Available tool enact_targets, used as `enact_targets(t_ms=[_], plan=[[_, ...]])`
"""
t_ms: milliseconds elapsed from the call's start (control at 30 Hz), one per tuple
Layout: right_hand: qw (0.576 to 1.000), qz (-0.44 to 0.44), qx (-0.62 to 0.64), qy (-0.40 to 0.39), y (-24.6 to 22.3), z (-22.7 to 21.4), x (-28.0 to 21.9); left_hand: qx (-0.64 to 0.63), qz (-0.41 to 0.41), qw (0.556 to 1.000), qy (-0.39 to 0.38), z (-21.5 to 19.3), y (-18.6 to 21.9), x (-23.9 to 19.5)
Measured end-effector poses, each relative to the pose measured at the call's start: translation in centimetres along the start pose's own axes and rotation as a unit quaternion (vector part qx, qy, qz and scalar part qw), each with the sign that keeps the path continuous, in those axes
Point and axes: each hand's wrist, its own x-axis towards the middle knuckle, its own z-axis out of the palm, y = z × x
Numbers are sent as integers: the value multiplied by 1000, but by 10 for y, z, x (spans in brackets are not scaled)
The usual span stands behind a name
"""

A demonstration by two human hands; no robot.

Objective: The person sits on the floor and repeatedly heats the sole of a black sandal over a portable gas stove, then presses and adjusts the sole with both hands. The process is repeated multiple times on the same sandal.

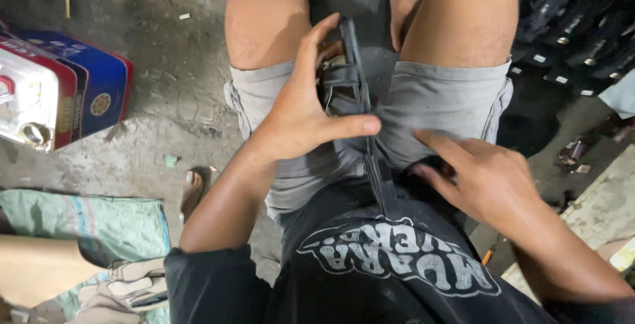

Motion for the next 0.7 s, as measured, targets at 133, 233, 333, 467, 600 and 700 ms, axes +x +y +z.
enact_targets(t_ms=[133,233,333,467,600,700], plan=[[996,-7,-91,13,18,24,-26,14,12,1000,-16,-2,-2,-16],[992,31,-74,96,38,49,-49,136,27,990,-36,-3,-3,-23],[988,62,-36,133,55,67,-64,138,55,987,-62,-9,-3,-24],[940,55,209,263,73,57,-77,115,64,982,-134,-15,-8,-13],[809,82,521,260,61,50,-66,121,66,981,-137,-6,-13,-6],[857,2,494,145,45,50,-43,123,77,981,-131,-1,-16,-5]])
